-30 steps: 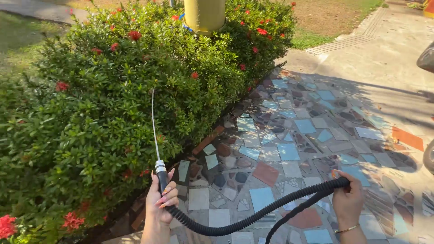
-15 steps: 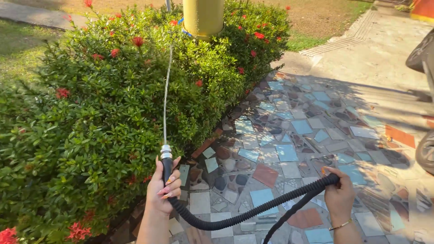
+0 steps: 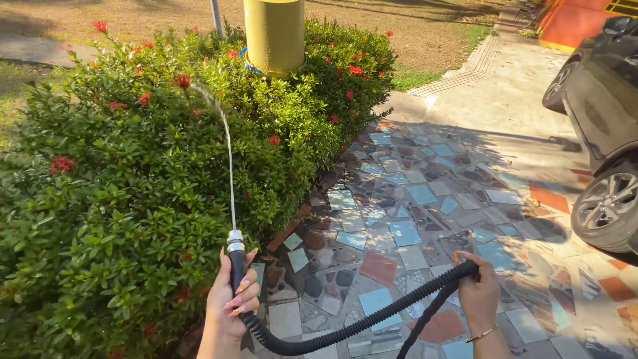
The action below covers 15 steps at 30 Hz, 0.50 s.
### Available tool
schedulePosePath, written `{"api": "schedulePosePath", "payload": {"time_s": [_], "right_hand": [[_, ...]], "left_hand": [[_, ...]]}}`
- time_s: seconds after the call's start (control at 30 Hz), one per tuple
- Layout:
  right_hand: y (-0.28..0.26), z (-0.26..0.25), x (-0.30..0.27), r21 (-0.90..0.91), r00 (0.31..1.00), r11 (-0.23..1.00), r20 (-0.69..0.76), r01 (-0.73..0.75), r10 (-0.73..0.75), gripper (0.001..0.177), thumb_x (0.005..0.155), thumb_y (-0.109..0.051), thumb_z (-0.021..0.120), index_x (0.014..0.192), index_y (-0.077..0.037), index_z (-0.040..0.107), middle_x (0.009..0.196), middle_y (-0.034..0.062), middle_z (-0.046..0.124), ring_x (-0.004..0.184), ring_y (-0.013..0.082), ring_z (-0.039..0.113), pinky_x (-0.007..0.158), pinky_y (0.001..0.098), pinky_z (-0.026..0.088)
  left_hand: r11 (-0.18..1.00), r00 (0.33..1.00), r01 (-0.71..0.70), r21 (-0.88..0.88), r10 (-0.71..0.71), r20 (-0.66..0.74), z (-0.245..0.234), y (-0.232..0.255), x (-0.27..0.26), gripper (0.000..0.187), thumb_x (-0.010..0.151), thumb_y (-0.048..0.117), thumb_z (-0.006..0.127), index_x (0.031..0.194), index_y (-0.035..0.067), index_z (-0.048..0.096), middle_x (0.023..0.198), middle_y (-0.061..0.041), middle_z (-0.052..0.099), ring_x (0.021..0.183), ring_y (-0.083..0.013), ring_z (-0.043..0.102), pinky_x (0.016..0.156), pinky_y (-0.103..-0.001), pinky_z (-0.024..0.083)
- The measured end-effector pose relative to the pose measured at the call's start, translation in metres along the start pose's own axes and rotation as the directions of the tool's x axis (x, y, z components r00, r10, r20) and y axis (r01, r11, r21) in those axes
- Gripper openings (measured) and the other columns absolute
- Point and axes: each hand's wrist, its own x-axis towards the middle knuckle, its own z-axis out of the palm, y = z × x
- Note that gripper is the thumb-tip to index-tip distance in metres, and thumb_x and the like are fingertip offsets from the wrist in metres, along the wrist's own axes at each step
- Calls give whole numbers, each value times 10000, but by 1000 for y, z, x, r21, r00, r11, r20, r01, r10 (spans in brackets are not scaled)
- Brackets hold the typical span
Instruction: Watering garden bushes and flowering plants with a handheld hose nozzle.
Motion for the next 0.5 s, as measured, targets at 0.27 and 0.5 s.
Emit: {"api": "schedulePosePath", "payload": {"time_s": [0.27,0.5], "right_hand": [[-2,23,-7,-1,989,989,-21,145,-145,351,889,162,690,1212,31,644,1231,139,675,985,243,616,847,330,500],[1,31,-19,-98,984,979,3,176,-177,402,899,210,653,1261,41,690,1213,169,685,999,299,611,879,377,495]], "left_hand": [[989,983,-65,136,86,-161,19,6,-18,611,1046,548,462,1354,26,540,655,7,450,383,-22,299,270,-179,218],[997,994,26,76,-17,-110,21,13,-32,639,1036,564,465,1370,25,545,662,4,466,378,-23,294,284,-182,237]]}}
